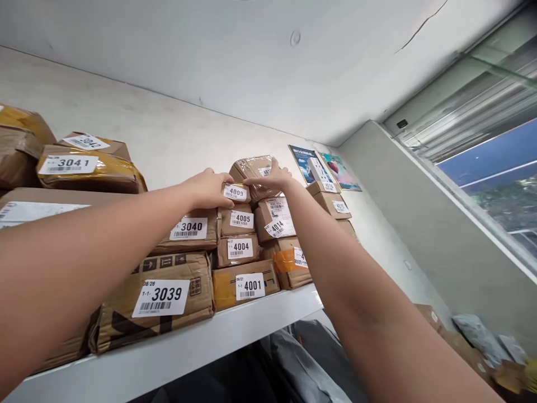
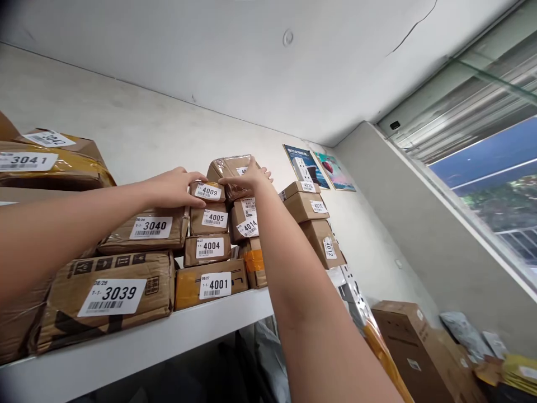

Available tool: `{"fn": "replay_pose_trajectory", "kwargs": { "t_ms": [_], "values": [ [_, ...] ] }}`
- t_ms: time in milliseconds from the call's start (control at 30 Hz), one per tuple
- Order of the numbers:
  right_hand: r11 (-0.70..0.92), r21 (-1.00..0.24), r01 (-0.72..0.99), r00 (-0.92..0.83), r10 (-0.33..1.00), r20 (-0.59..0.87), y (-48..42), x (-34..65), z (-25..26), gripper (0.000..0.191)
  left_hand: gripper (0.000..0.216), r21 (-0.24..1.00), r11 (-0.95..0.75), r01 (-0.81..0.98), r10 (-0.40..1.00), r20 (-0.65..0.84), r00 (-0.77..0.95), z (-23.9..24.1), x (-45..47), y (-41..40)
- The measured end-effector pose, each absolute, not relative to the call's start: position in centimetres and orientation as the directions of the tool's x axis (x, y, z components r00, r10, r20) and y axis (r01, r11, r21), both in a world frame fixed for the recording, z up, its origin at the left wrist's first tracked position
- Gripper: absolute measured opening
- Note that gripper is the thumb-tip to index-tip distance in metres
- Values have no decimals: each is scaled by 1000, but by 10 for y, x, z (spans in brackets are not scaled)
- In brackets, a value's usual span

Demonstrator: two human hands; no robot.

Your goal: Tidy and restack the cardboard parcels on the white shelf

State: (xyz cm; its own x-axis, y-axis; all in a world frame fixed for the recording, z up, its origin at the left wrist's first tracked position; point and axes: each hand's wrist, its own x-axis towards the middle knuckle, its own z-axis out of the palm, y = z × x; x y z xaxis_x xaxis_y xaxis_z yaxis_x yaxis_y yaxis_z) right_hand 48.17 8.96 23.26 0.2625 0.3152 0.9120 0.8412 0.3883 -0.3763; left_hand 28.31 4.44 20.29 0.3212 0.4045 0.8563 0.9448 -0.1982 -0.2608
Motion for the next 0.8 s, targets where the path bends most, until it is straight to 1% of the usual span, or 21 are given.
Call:
{"fn": "replay_pose_trajectory", "kwargs": {
  "t_ms": [67,133,200,267,333,400,500,567,600,667,733,800],
  "values": [
    [412,-372,832,243,331,912,94,485,238,132,64,-269,-187,945,388,864,322,204,284,46],
    [439,-366,820,249,303,920,97,485,239,128,63,-274,-213,938,385,859,338,203,282,46],
    [473,-367,801,297,217,930,99,481,236,123,65,-239,-282,929,395,854,339,203,277,43],
    [500,-387,774,390,105,915,101,476,230,119,61,-178,-351,919,385,867,315,205,266,37],
    [526,-409,745,471,19,882,103,470,225,118,58,-125,-356,926,333,909,251,209,250,27],
    [560,-399,726,514,-55,856,103,463,223,117,57,-92,-308,947,250,953,173,213,229,13],
    [610,-332,720,545,-199,815,98,449,226,111,50,-48,-265,963,125,989,83,217,197,-11],
    [635,-277,721,542,-268,796,89,437,234,107,47,-38,-260,965,60,997,56,216,182,-26],
    [646,-256,719,535,-280,797,83,428,239,105,46,-37,-256,966,33,998,47,214,177,-33],
    [670,-237,703,522,-260,812,70,409,248,105,42,-48,-272,961,6,999,52,208,172,-41],
    [704,-250,665,527,-204,825,56,384,255,107,40,-58,-291,955,35,997,71,203,170,-45],
    [746,-270,608,532,-131,837,46,358,258,110,42,-47,-283,958,91,993,75,199,170,-45]
  ]
}}
